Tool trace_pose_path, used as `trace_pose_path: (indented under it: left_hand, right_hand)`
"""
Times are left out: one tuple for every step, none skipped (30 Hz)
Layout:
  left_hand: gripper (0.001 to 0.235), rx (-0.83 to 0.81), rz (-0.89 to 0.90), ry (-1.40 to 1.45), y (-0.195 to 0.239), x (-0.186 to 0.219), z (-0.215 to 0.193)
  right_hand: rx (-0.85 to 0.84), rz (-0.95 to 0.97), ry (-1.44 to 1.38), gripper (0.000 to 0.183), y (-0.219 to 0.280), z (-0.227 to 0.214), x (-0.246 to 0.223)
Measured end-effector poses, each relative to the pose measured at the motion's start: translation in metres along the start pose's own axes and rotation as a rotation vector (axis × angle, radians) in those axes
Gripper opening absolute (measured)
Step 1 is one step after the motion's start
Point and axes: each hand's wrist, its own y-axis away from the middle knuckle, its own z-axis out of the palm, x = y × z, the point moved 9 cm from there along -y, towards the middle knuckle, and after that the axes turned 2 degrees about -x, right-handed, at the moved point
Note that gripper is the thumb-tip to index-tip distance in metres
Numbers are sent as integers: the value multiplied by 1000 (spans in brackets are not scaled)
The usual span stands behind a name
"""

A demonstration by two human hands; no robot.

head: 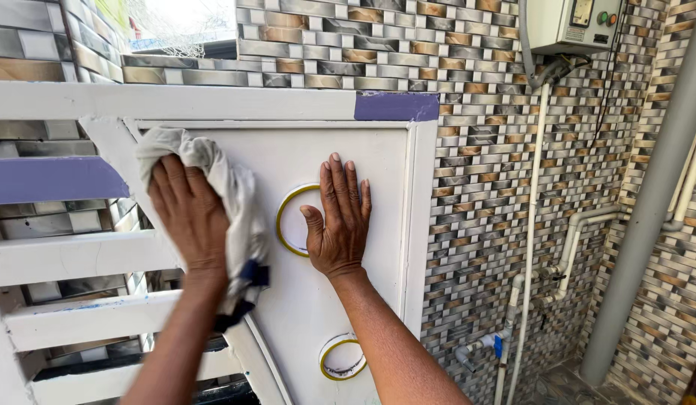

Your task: The person wipes a metal gate with a cloth, cleaning the flat panels and around decorative rings.

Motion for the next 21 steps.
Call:
trace_pose_path:
  left_hand:
    - [48,16,-85,-29,0,13,10]
    - [47,25,-172,-61,4,21,12]
    - [47,-70,-73,84,19,41,15]
    - [48,-158,30,225,35,56,11]
    - [50,-191,166,235,41,58,2]
    - [52,-229,299,248,49,54,-10]
    - [54,-266,433,260,54,51,-18]
    - [51,-253,384,184,45,35,-20]
    - [48,-240,334,110,34,19,-20]
    - [45,-224,281,40,22,8,-18]
    - [45,-151,206,7,7,2,-17]
    - [44,-78,128,-22,-9,1,-15]
    - [45,-15,64,-58,-24,0,-13]
    - [45,49,1,-89,-39,1,-11]
    - [46,112,-62,-120,-47,4,-13]
    - [51,70,-43,-27,-42,14,-14]
    - [56,27,-25,65,-31,24,-17]
    - [61,0,-11,155,-24,32,-18]
    - [58,-56,122,172,-12,48,-19]
    - [55,-112,254,180,5,60,-23]
    - [52,-169,386,187,15,68,-25]
  right_hand:
    - [2,-1,-6,70,0,1,1]
    - [-1,5,23,70,-1,1,2]
    - [-4,11,52,71,-2,0,4]
    - [1,16,78,72,-5,1,4]
    - [-14,17,39,72,-6,1,2]
    - [-33,20,4,72,-4,-2,2]
    - [-51,23,-32,72,-3,-3,1]
    - [-55,38,-45,72,-3,-4,0]
    - [-59,54,-59,71,-4,-3,-2]
    - [-64,67,-69,71,-4,-4,-1]
    - [-77,72,-72,71,-5,-4,-2]
    - [-92,75,-73,71,-6,-4,-1]
    - [-107,79,-74,72,-7,-4,-1]
    - [-123,80,-94,72,-7,-3,1]
    - [-139,82,-115,72,-6,-1,2]
    - [-162,98,-134,73,-1,-3,2]
    - [-148,117,-132,74,1,-5,2]
    - [-127,122,-131,75,-3,-3,0]
    - [-106,126,-131,76,-7,-2,0]
    - [-100,136,-131,77,-8,-2,-3]
    - [-94,146,-131,78,-10,-3,-6]
